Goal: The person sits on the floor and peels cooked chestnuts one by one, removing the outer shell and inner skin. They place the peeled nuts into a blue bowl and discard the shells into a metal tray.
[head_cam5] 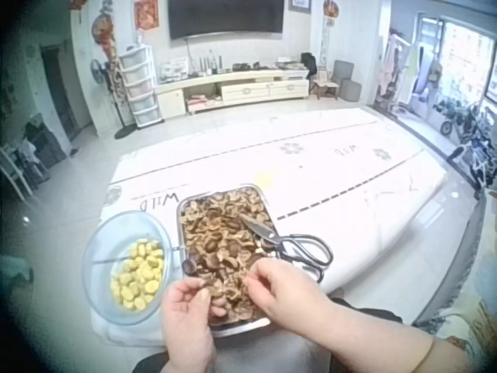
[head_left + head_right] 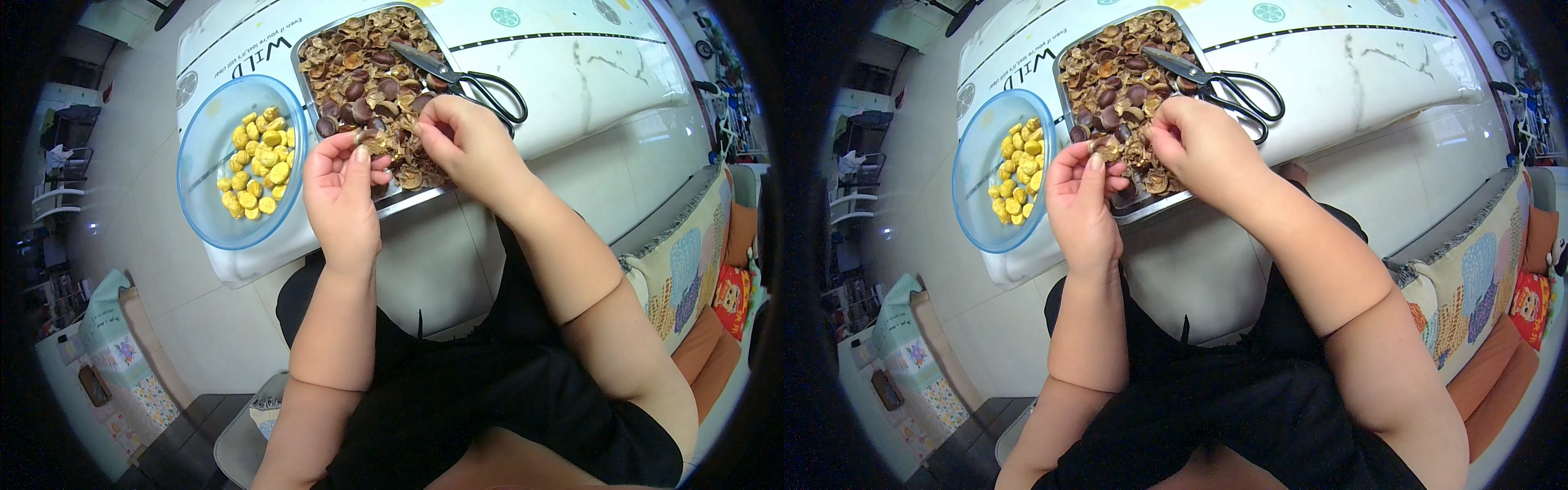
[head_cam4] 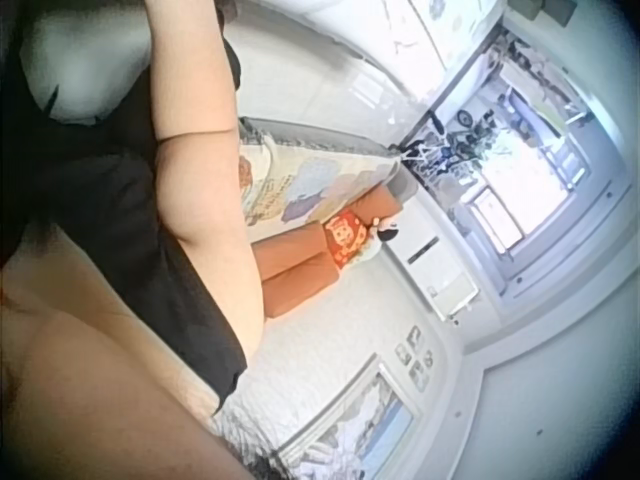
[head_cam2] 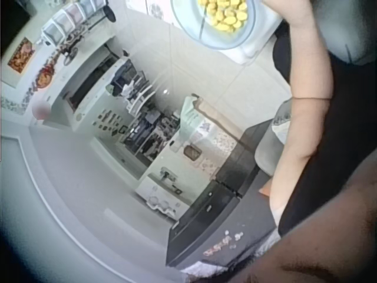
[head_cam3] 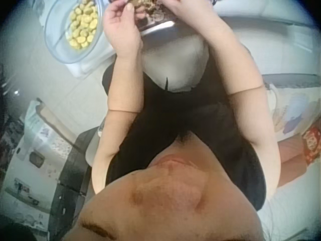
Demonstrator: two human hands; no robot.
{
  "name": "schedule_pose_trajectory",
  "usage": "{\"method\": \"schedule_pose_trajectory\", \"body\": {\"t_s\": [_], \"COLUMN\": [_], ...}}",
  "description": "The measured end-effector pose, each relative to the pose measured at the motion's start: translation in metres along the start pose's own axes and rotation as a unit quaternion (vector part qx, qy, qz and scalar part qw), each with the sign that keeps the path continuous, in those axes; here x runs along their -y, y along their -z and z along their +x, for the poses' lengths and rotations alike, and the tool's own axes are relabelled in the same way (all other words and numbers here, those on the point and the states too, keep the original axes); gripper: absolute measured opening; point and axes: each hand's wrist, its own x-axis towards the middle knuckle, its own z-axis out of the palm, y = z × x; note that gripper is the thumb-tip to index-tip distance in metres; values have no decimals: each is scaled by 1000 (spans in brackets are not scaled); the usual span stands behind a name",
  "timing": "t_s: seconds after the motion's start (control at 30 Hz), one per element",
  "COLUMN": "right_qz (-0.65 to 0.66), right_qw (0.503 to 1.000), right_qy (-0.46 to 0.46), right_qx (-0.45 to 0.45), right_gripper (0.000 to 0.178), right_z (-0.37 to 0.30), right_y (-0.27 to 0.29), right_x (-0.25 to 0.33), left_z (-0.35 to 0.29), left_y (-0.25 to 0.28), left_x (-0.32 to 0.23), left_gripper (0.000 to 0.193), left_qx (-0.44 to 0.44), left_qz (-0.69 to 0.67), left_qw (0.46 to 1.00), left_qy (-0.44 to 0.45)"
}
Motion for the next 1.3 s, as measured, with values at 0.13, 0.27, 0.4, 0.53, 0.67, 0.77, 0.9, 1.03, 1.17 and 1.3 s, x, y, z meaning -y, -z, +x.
{"method": "schedule_pose_trajectory", "body": {"t_s": [0.13,0.27,0.4,0.53,0.67,0.77,0.9,1.03,1.17,1.3], "right_qz": [18,10,-15,2,-29,-56,-92,-138,-154,-159], "right_qw": [993,984,990,993,992,987,984,976,972,970], "right_qy": [113,179,135,115,123,147,152,161,172,180], "right_qx": [-42,11,27,13,25,21,30,49,47,46], "right_gripper": [9,13,12,12,13,13,14,16,14,14], "right_z": [0,1,-1,-2,-3,-4,-6,-8,-10,-11], "right_y": [-1,-3,0,-2,-2,-4,-4,-8,-11,-13], "right_x": [-3,-6,2,4,0,-2,4,2,4,4], "left_z": [-3,-5,-5,-7,-6,-7,-7,-7,-7,-7], "left_y": [1,1,3,-4,0,-1,1,2,2,3], "left_x": [1,3,4,-1,-1,-2,-1,0,-1,-1], "left_gripper": [17,20,23,25,27,26,24,22,20,19], "left_qx": [32,60,66,80,79,79,71,62,59,61], "left_qz": [49,101,110,34,44,52,113,148,159,194], "left_qw": [998,993,991,996,996,995,991,986,985,977], "left_qy": [7,-22,-39,-21,-16,-13,-24,-42,-45,-64]}}
